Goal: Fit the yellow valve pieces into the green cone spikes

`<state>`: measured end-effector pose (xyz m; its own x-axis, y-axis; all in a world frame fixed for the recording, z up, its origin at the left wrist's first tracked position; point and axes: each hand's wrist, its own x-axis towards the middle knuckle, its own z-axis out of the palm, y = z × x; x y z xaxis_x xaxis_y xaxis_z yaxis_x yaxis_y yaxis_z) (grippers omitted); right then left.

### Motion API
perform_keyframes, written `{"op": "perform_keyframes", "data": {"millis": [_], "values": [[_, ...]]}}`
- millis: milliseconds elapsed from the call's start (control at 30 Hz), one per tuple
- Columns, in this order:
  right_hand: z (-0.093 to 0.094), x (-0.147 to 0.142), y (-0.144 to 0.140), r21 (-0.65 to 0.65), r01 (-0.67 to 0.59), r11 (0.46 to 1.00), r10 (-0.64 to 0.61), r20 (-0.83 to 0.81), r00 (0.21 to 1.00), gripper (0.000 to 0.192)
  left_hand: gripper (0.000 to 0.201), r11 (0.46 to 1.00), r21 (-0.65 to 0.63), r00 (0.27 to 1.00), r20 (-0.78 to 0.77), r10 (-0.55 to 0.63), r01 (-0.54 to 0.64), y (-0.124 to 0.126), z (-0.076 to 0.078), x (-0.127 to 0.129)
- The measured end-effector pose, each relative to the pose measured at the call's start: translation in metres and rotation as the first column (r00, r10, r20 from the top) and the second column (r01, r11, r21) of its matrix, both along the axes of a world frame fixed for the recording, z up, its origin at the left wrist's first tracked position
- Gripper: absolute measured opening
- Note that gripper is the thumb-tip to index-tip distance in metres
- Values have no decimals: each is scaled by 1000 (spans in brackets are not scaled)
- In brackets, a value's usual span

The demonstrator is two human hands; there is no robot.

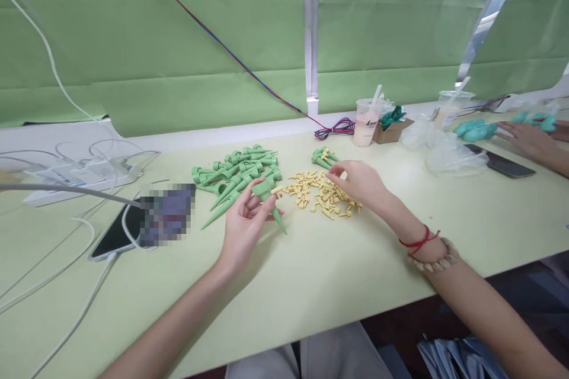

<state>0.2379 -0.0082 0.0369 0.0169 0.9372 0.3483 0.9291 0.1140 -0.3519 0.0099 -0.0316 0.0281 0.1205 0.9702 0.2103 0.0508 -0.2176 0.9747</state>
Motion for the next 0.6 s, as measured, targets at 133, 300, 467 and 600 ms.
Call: {"op": "perform_keyframes", "data": {"millis": [133, 300, 467, 600], "values": [[-4, 12, 5, -162, -52, 985, 66, 87, 994, 11, 54, 996, -82, 997, 71, -21, 27, 1, 0, 0], [-8, 5, 3, -259, -221, 940, 242, 50, 969, 9, 56, 993, -106, 995, 98, -32, 43, 3, -3, 1], [-10, 2, 4, -213, -289, 933, 303, 38, 952, 15, 54, 993, -114, 995, 95, -27, 38, 5, -6, 1], [-21, -7, 5, -185, -474, 861, 481, -7, 877, 24, 56, 990, -122, 993, 105, -59, 72, 3, -6, 2]]}}
